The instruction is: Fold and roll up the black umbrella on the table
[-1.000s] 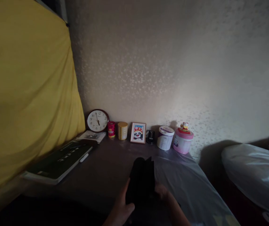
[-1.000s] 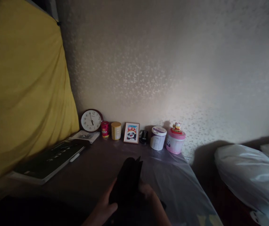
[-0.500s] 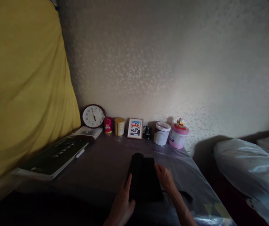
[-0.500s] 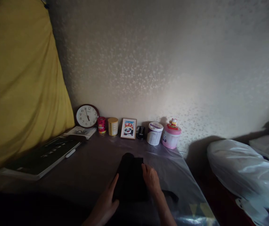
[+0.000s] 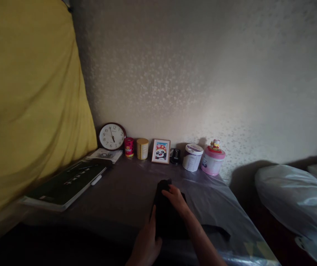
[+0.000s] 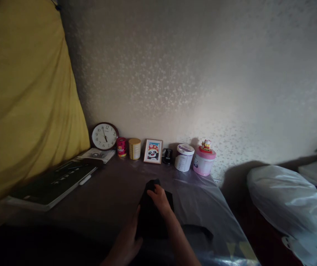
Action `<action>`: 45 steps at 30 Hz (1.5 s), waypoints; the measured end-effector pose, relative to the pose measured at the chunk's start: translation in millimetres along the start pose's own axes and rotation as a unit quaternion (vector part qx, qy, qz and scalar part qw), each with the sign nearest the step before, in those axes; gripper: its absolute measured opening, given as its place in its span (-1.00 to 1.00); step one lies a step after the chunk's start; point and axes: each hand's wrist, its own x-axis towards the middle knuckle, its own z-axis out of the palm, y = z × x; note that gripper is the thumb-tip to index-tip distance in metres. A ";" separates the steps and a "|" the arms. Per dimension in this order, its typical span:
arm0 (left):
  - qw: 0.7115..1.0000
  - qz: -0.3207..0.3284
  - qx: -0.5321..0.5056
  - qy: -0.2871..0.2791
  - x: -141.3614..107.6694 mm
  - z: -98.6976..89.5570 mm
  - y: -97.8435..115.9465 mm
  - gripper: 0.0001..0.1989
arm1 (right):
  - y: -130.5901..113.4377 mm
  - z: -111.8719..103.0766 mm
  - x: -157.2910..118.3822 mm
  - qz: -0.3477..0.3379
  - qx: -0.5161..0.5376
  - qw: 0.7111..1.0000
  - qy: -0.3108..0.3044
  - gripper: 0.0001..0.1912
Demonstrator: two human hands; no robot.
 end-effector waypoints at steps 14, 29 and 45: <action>0.996 -0.041 0.067 -0.033 -2.8 -1.4 -2.7 -0.28 | -0.3 40.8 12.1 0.097 -0.042 0.988 -0.116 -0.69; 0.931 0.170 0.214 0.243 12.9 2.4 -2.8 -0.68 | -5.1 37.7 3.3 -0.052 -0.074 0.982 -0.168 -0.80; 0.971 0.119 0.162 0.128 18.7 33.4 -35.2 -0.38 | 26.9 28.8 19.5 -0.336 -0.285 0.890 -0.120 -0.72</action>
